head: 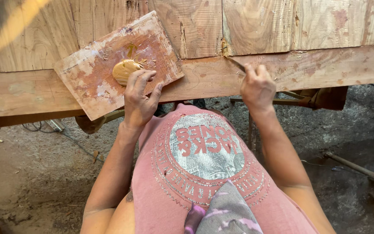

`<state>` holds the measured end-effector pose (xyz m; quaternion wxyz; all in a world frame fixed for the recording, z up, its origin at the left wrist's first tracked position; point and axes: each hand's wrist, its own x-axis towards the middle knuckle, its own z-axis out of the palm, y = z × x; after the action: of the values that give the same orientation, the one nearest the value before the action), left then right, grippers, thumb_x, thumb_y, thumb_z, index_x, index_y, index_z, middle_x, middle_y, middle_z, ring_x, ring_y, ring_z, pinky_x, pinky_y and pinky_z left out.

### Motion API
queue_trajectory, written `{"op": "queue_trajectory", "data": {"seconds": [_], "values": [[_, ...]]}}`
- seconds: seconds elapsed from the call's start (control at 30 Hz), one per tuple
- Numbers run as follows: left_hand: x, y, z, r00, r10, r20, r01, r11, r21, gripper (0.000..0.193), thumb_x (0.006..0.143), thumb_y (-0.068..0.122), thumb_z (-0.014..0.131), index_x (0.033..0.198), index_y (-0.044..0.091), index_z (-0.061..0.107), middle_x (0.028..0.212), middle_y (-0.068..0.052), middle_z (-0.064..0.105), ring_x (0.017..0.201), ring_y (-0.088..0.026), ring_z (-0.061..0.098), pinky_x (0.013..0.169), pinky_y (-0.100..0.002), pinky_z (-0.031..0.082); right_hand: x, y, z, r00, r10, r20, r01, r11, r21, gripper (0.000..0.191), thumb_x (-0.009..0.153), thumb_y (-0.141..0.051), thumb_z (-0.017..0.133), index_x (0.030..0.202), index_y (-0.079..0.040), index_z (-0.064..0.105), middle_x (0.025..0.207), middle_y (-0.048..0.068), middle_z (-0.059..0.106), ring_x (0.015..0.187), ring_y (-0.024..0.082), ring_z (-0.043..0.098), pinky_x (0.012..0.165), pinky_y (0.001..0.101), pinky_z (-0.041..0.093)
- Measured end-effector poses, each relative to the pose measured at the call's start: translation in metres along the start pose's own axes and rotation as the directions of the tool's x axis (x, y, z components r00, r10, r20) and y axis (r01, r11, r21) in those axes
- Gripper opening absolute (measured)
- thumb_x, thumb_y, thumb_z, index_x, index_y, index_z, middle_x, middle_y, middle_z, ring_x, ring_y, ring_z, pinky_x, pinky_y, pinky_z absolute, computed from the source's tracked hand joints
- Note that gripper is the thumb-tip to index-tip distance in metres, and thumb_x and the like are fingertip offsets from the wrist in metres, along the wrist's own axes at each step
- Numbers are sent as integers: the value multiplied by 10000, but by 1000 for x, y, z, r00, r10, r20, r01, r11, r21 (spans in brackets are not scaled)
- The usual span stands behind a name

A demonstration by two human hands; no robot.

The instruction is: The person applies wood filler from a board onto the seams between wooden planks on a workbench using a small spatula, pressing filler into the gaps by hand. They hammer nails into the planks with a claw hammer, retrieve supplies from a wooden box, and mix more filler on a palette board.

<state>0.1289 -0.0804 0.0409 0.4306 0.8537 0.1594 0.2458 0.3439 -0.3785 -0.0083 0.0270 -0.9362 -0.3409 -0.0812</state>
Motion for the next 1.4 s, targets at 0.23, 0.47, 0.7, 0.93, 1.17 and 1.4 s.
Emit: {"op": "queue_trajectory", "data": {"seconds": [0.23,0.47,0.7,0.93,1.17,1.4], "values": [[0,6,-13,999,-42,-20,42,999,-6,332,944,31,765,1255,-10,653,1227,-160,633,1067,-256,676,962,-367,563,-12,24,-15,984,178,-29,-177,984,8,198,1011,-94,637,1156,-28,754,905,122,631,684,224,640,543,336,521],[-7,7,-20,1000,-1,-30,2,1000,31,313,953,45,753,1247,4,651,1236,-164,633,1152,-312,655,1027,-414,532,-13,-14,-12,986,168,-22,-151,933,326,151,988,-63,676,1118,-58,751,956,185,636,812,366,669,686,463,539],[-30,-32,-40,967,-56,-249,127,952,279,342,927,84,788,1234,17,653,1211,-156,627,1173,-339,623,1041,-428,508,-3,-14,-32,985,131,-111,-74,906,417,221,961,-13,647,1165,-25,731,1020,206,651,925,408,651,804,486,528],[-88,-107,-91,633,-585,-507,733,664,149,567,915,319,868,1163,-83,554,1104,-227,632,1012,-331,633,904,-485,560,-2,-38,-29,994,88,-59,-48,871,489,186,972,6,641,1142,6,717,1000,200,642,910,383,641,821,473,517],[-99,-129,-87,317,-942,-110,609,291,-738,387,903,209,788,1107,-18,550,1016,-171,690,757,-260,692,620,-407,624,-7,-66,-21,999,16,-52,10,889,458,274,973,4,644,1236,-28,712,1014,192,628,907,375,643,791,469,527],[-153,-133,-195,460,-861,-217,143,313,-939,192,940,54,652,1041,18,493,1112,-153,668,1042,-305,711,934,-520,645,-5,-138,9,998,-62,2,59,957,284,359,984,-58,592,1326,-86,697,932,166,566,740,344,607,529,472,502]]}}
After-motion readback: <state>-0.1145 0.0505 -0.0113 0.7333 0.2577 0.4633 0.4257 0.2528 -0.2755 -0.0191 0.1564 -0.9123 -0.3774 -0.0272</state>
